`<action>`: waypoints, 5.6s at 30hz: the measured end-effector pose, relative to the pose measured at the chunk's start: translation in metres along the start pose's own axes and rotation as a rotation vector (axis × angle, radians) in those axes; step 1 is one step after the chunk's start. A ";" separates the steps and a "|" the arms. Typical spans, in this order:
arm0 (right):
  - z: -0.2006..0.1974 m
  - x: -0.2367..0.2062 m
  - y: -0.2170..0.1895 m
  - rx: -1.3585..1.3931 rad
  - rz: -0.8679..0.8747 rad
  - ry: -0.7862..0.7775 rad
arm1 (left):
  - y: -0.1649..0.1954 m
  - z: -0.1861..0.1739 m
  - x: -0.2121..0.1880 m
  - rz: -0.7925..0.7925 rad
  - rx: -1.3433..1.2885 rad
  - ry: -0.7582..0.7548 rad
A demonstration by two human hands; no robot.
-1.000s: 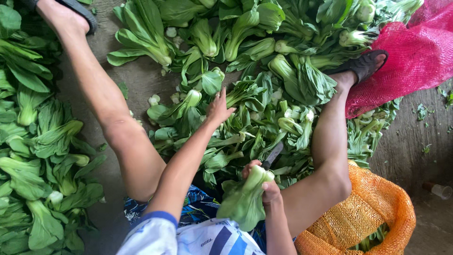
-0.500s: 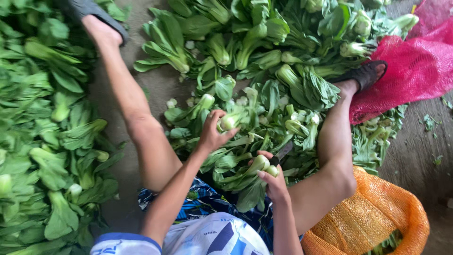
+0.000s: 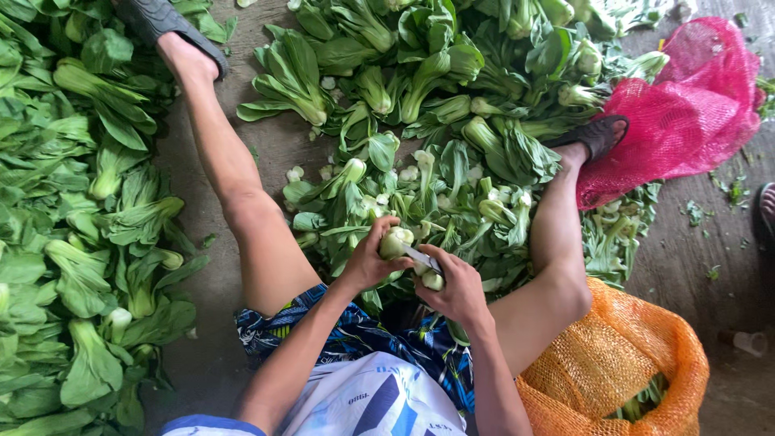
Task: The person sits on the floor among large piles of leafy green vegetables and trims the root ends off bok choy heads one at a time using a small knife. They toss trimmed heads toward an orange mesh sack and discard cut stems onto the floor.
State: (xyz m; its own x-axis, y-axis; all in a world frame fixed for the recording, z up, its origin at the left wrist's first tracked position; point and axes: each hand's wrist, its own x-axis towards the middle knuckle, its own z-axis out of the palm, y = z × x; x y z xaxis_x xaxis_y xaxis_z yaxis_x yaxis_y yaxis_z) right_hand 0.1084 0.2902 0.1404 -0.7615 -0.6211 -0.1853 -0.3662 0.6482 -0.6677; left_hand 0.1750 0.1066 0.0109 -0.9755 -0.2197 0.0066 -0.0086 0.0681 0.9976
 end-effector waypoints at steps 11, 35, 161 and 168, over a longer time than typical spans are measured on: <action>0.021 0.002 0.005 -0.212 -0.012 -0.035 | 0.007 0.002 -0.007 -0.026 0.299 -0.144; 0.073 -0.006 0.100 0.906 0.332 0.034 | -0.021 0.028 -0.006 -0.283 -0.117 -0.279; 0.048 0.010 0.066 0.871 0.278 -0.048 | -0.025 -0.048 0.074 -0.313 0.462 -0.337; 0.027 0.013 0.012 0.246 0.220 -0.155 | 0.002 -0.048 0.016 -0.036 0.315 -0.216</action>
State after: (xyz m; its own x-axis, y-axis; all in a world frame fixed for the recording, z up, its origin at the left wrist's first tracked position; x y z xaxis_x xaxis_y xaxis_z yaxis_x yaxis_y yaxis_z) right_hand 0.1085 0.2777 0.1099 -0.7106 -0.5502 -0.4386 -0.0485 0.6601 -0.7496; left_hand 0.1698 0.0567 0.0161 -0.9969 -0.0199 -0.0761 -0.0781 0.3670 0.9269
